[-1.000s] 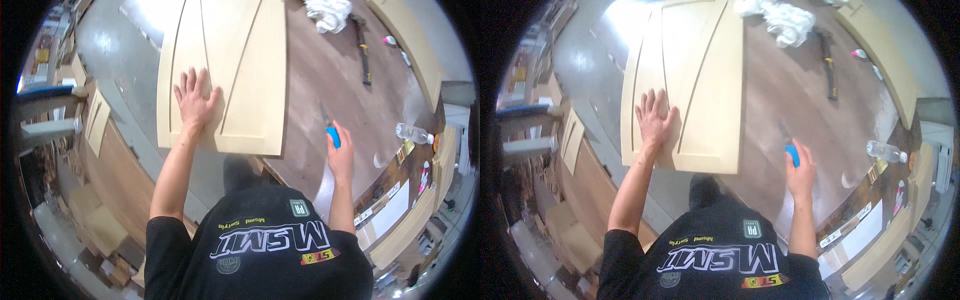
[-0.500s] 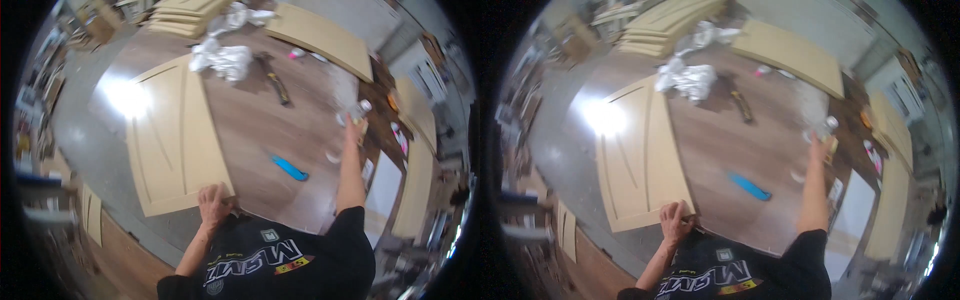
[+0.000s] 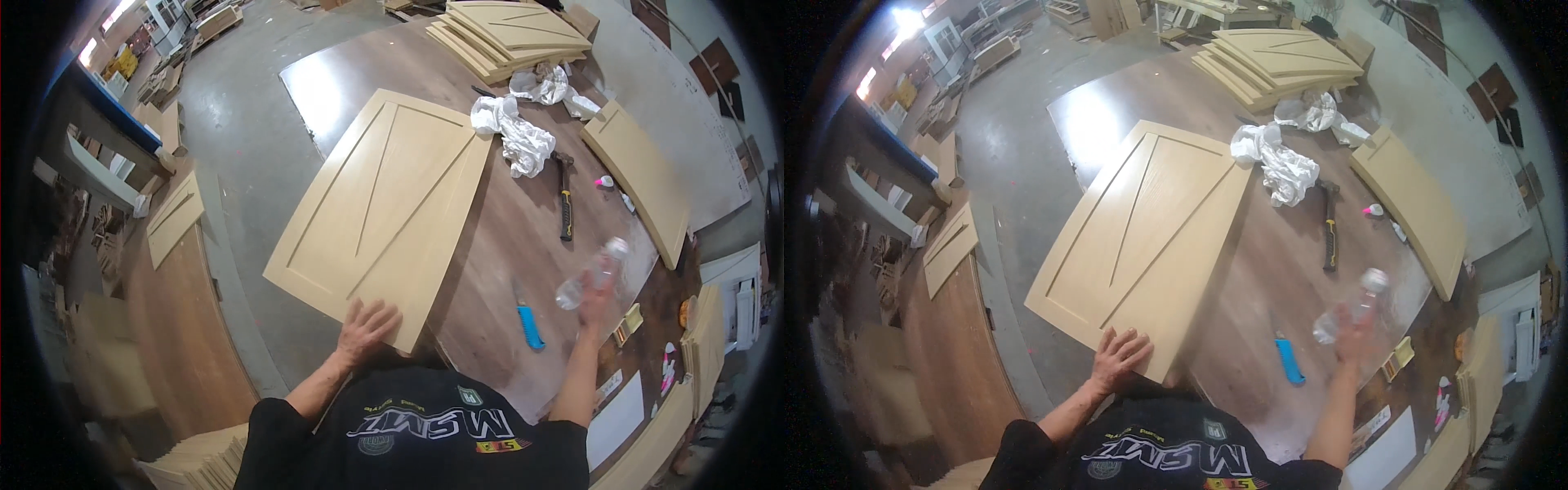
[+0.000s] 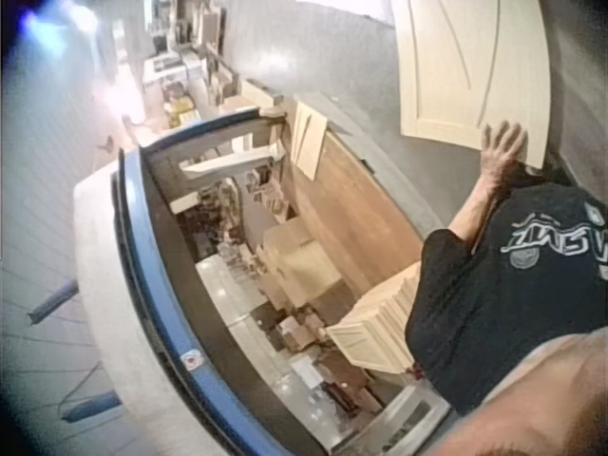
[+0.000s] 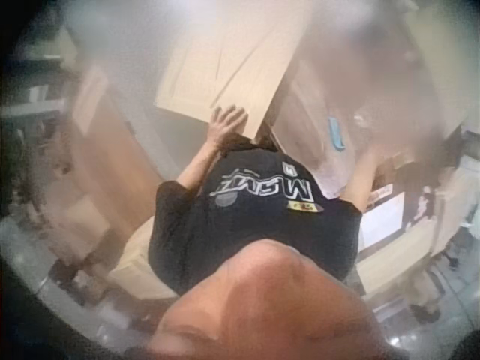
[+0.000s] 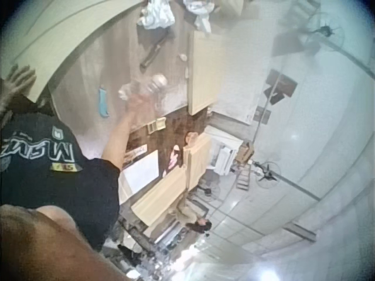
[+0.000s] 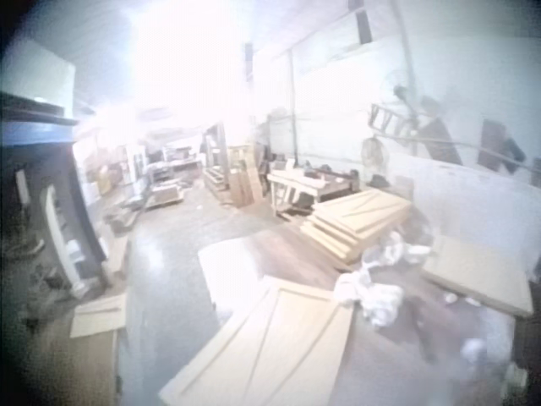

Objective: The person aligns a wooden strip onto a cabinet door panel, uses a handheld applicator tool to press it down, and trims the excess material with a utility knife. They also apply liquid from a plastic bottle to the panel and wipe the surface with a white cloth.

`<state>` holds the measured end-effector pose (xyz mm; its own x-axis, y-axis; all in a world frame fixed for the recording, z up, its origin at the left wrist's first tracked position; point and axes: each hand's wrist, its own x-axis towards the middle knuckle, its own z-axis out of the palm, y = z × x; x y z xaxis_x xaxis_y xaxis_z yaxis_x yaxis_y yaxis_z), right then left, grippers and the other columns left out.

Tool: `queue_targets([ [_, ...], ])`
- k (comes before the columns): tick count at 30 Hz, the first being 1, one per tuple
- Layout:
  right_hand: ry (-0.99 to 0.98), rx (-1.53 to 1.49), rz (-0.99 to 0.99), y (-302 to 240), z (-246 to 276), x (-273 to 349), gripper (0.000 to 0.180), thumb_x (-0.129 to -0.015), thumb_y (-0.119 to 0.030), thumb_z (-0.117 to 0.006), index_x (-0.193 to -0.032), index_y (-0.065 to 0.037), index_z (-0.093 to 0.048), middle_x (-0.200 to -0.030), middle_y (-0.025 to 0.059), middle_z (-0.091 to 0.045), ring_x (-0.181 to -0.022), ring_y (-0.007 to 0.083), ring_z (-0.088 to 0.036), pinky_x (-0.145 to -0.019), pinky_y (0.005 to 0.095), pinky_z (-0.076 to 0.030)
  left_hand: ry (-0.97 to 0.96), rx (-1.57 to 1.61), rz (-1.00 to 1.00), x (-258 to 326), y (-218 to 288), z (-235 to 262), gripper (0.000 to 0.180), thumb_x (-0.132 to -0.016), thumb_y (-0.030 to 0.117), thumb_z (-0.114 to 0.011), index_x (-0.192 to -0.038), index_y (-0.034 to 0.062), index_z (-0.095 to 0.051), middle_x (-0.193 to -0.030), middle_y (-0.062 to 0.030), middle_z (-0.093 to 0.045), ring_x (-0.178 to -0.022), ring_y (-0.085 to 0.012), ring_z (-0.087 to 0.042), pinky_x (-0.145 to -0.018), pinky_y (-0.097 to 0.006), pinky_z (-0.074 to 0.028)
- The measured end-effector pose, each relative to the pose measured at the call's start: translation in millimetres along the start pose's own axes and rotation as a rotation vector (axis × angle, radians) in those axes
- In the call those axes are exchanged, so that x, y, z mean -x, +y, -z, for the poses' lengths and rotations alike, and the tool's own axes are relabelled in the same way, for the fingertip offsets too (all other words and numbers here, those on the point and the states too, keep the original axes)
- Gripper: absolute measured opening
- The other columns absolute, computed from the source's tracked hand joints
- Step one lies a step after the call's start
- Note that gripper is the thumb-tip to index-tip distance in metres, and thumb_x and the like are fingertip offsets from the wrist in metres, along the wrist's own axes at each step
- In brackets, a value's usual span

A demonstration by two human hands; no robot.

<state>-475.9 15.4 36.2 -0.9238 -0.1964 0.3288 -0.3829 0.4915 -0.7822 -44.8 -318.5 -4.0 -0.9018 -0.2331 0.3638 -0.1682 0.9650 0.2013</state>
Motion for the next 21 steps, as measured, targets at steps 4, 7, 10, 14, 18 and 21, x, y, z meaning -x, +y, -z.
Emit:
queue_targets([
  [4, -0.614, -0.001, 0.482, -193.5, -49.1, 12.0, 0.074, -0.079, -0.022, -0.092, -0.143, -0.007, -0.057, -0.131, 0.018, -0.066, -0.123, 0.0349, -0.064, -0.103, 0.0413, -0.051, 0.184, 0.061, -0.13, -20.5, -13.6, 53.6, 0.032, -0.088, 0.02, -0.073, -0.12, 0.0207, -0.075, -0.12, 0.0008, -0.075, -0.114, -0.0197, -0.07, -0.103, -0.044, -0.051],
  [7, -0.89, -0.102, 0.708, -267.7, -85.0, 18.2, 0.071, -0.076, -0.02, -0.091, -0.14, -0.011, -0.062, -0.121, 0.0144, -0.069, -0.113, 0.034, -0.068, -0.096, 0.0422, -0.054, 0.246, 0.097, -0.141, -36.2, -16.9, 95.9, 0.026, -0.088, 0.017, -0.074, -0.114, 0.0178, -0.075, -0.119, -0.0003, -0.075, -0.111, -0.0195, -0.071, -0.095, -0.041, -0.054],
  [10, -1.065, 0.074, 0.849, -324.2, -115.0, 31.7, 0.07, -0.073, -0.016, -0.089, -0.138, -0.015, -0.064, -0.114, 0.011, -0.07, -0.105, 0.0328, -0.069, -0.09, 0.0456, -0.056, 0.319, 0.099, -0.191, -30.4, -15.2, 117.2, 0.019, -0.088, 0.016, -0.075, -0.107, 0.0157, -0.073, -0.114, -0.0005, -0.075, -0.106, -0.0188, -0.072, -0.088, -0.037, -0.056],
  [14, -1.043, 0.25, 1.177, -362.7, -149.8, 48.1, 0.076, -0.067, -0.015, -0.092, -0.138, -0.025, -0.066, -0.106, 0.0058, -0.068, -0.095, 0.0289, -0.069, -0.082, 0.0391, -0.056, 0.289, 0.11, -0.17, -22.6, -6.9, 132.9, 0.024, -0.09, 0.017, -0.073, -0.114, 0.019, -0.075, -0.12, -0.0008, -0.076, -0.114, -0.0185, -0.071, -0.098, -0.038, -0.056],
  [18, -0.987, 0.4, 1.397, -385.3, -166.6, 71.7, 0.066, -0.072, -0.023, -0.087, -0.134, -0.029, -0.067, -0.104, 0.0001, -0.068, -0.097, 0.0207, -0.068, -0.085, 0.0374, -0.05, 0.362, 0.145, -0.156, -17.5, -0.9, 136.5, 0.023, -0.091, 0.017, -0.071, -0.113, 0.0178, -0.076, -0.119, -0.0018, -0.077, -0.112, -0.0178, -0.072, -0.1, -0.038, -0.058],
  [21, -0.891, 0.397, 1.524, -391.5, -173.5, 83.6, 0.053, -0.081, -0.019, -0.076, -0.132, -0.03, -0.068, -0.102, -0.0003, -0.067, -0.094, 0.0196, -0.066, -0.083, 0.0378, -0.048, 0.387, 0.167, -0.147, -16.1, 1.6, 133.9, 0.022, -0.09, 0.016, -0.071, -0.112, 0.017, -0.076, -0.117, -0.0024, -0.077, -0.108, -0.0186, -0.073, -0.1, -0.038, -0.058],
])
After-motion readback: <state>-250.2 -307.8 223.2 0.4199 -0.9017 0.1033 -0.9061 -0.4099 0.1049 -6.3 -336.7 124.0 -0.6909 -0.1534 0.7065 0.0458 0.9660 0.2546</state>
